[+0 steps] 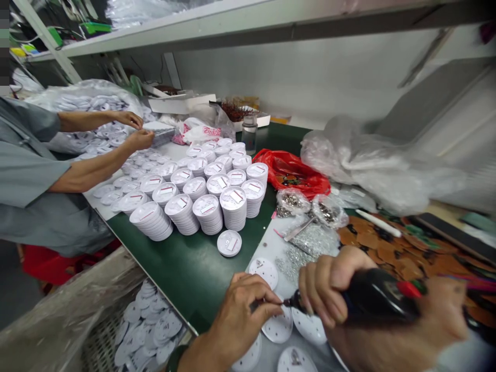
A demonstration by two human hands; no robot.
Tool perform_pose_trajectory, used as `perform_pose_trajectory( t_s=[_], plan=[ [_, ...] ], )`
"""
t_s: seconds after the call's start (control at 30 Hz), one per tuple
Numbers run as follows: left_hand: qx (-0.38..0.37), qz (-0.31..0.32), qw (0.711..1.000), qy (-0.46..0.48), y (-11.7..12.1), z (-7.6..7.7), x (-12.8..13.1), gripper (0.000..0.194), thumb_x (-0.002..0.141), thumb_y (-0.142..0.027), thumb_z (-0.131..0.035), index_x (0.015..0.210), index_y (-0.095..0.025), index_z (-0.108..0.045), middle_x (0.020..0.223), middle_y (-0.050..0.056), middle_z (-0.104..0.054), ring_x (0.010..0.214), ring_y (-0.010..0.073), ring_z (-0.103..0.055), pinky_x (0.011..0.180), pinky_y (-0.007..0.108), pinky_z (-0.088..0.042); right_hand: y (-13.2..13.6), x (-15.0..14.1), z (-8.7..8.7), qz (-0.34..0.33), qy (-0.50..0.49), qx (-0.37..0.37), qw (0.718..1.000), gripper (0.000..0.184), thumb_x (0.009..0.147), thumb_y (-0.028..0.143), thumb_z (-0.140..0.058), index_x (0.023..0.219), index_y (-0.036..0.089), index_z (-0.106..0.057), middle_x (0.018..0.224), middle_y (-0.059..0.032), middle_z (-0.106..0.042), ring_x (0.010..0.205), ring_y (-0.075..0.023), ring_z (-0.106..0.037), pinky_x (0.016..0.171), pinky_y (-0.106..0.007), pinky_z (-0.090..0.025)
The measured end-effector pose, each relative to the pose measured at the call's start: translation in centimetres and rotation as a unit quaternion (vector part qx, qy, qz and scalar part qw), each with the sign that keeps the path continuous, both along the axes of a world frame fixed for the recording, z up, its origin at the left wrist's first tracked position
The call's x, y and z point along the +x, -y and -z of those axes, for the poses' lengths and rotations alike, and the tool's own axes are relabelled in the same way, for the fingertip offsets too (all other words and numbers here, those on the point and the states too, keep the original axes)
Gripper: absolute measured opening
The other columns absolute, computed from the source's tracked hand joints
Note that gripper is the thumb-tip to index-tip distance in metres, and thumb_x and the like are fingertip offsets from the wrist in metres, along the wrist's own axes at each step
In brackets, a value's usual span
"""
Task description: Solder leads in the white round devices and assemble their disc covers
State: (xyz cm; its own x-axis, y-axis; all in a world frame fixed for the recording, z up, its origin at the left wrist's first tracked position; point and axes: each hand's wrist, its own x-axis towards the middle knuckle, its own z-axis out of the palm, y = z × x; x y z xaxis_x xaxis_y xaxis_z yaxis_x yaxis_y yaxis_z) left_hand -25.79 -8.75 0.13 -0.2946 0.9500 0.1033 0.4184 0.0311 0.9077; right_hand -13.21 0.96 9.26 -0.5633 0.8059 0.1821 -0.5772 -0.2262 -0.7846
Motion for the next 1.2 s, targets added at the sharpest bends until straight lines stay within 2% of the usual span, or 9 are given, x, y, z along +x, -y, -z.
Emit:
perform_pose_trajectory(
  t_s=[0.23,0.43,0.53,0.67,0.77,0.87,0.93,1.07,1.2],
  plan=[
    [0.03,0.02,0.999,-0.034,0.6,-0.1,0.2,0.023,0.082,0.004,-0.076,0.077,-0.018,-0.071,0.085,-0.004,-0.074,0.083,0.0147,-0.067,0.088,0.032,-0.038,0.1,0.5,1.2,-0.069,0.005,0.01,0.998,0.069,0.086,0.081,-0.041,0.077,0.021,-0.074,0.051,-0.003,-0.057,0.048,-0.0194,-0.053,0.049,-0.033,-0.045],
    [0.039,-0.001,0.998,-0.051,0.8,0.0,0.0,0.024,0.077,0.001,-0.084,0.076,-0.019,-0.07,0.079,-0.006,-0.073,0.079,0.0147,-0.066,0.087,0.032,-0.037,0.3,0.0,0.4,-0.019,0.001,-0.002,1.0,0.069,0.085,0.081,-0.043,0.069,0.021,-0.074,0.045,-0.0017,-0.051,0.042,-0.0169,-0.048,0.043,-0.029,-0.041],
    [0.034,-0.007,0.999,-0.032,0.7,0.3,0.0,0.025,0.075,0.002,-0.085,0.074,-0.019,-0.071,0.077,-0.007,-0.073,0.077,0.0143,-0.066,0.084,0.031,-0.038,0.2,0.2,0.7,-0.053,0.009,-0.008,0.998,0.069,0.086,0.08,-0.041,0.074,0.021,-0.074,0.049,-0.0031,-0.055,0.046,-0.0188,-0.052,0.048,-0.032,-0.044],
    [0.046,0.019,0.998,-0.024,0.8,0.2,-0.2,0.022,0.082,0.002,-0.079,0.076,-0.018,-0.072,0.081,-0.005,-0.075,0.079,0.0138,-0.068,0.085,0.03,-0.04,0.2,0.5,1.5,-0.084,0.002,-0.011,0.996,0.07,0.087,0.08,-0.038,0.079,0.021,-0.074,0.053,-0.0034,-0.056,0.05,-0.0195,-0.053,0.051,-0.034,-0.043],
    [0.063,0.042,0.994,-0.078,1.7,0.0,-0.3,0.011,0.095,-0.012,-0.072,0.087,-0.019,-0.075,0.09,-0.003,-0.077,0.082,0.0151,-0.07,0.086,0.032,-0.04,0.3,0.5,1.5,-0.089,0.006,-0.013,0.996,0.068,0.089,0.078,-0.038,0.079,0.021,-0.074,0.053,-0.003,-0.056,0.05,-0.0184,-0.051,0.051,-0.032,-0.044],
    [0.133,0.001,0.969,-0.209,3.1,0.5,0.0,0.027,0.109,-0.034,-0.05,0.106,-0.021,-0.074,0.096,0.001,-0.078,0.077,0.0173,-0.066,0.074,0.034,-0.039,0.4,0.1,1.5,-0.087,0.018,-0.006,0.996,0.064,0.087,0.077,-0.045,0.077,0.021,-0.073,0.052,-0.0023,-0.055,0.048,-0.0175,-0.049,0.049,-0.031,-0.043],
    [0.191,-0.021,0.934,-0.3,3.9,1.3,0.5,0.033,0.111,-0.036,-0.043,0.106,-0.021,-0.072,0.095,0.0,-0.078,0.067,0.0163,-0.059,0.063,0.034,-0.034,0.6,-0.4,1.8,-0.076,0.029,-0.007,0.997,0.061,0.086,0.075,-0.048,0.074,0.02,-0.072,0.05,-0.0018,-0.054,0.046,-0.0171,-0.048,0.047,-0.03,-0.042],
    [0.188,0.018,0.884,-0.427,4.5,2.8,1.5,0.019,0.104,-0.033,-0.06,0.106,-0.018,-0.071,0.107,-0.001,-0.079,0.062,0.0147,-0.053,0.054,0.035,-0.033,1.3,-1.6,3.4,-0.062,0.051,-0.011,0.997,0.069,0.085,0.082,-0.045,0.071,0.019,-0.071,0.048,-0.0026,-0.054,0.043,-0.0168,-0.047,0.043,-0.029,-0.039],
    [0.163,0.029,0.868,-0.469,4.4,3.4,1.8,0.014,0.103,-0.028,-0.061,0.104,-0.017,-0.07,0.105,-0.002,-0.077,0.063,0.0148,-0.051,0.054,0.035,-0.033,2.1,-2.1,5.5,-0.121,0.063,-0.019,0.99,0.067,0.089,0.079,-0.043,0.079,0.018,-0.069,0.052,-0.0034,-0.057,0.04,-0.0139,-0.041,0.038,-0.025,-0.03]
  ],
)
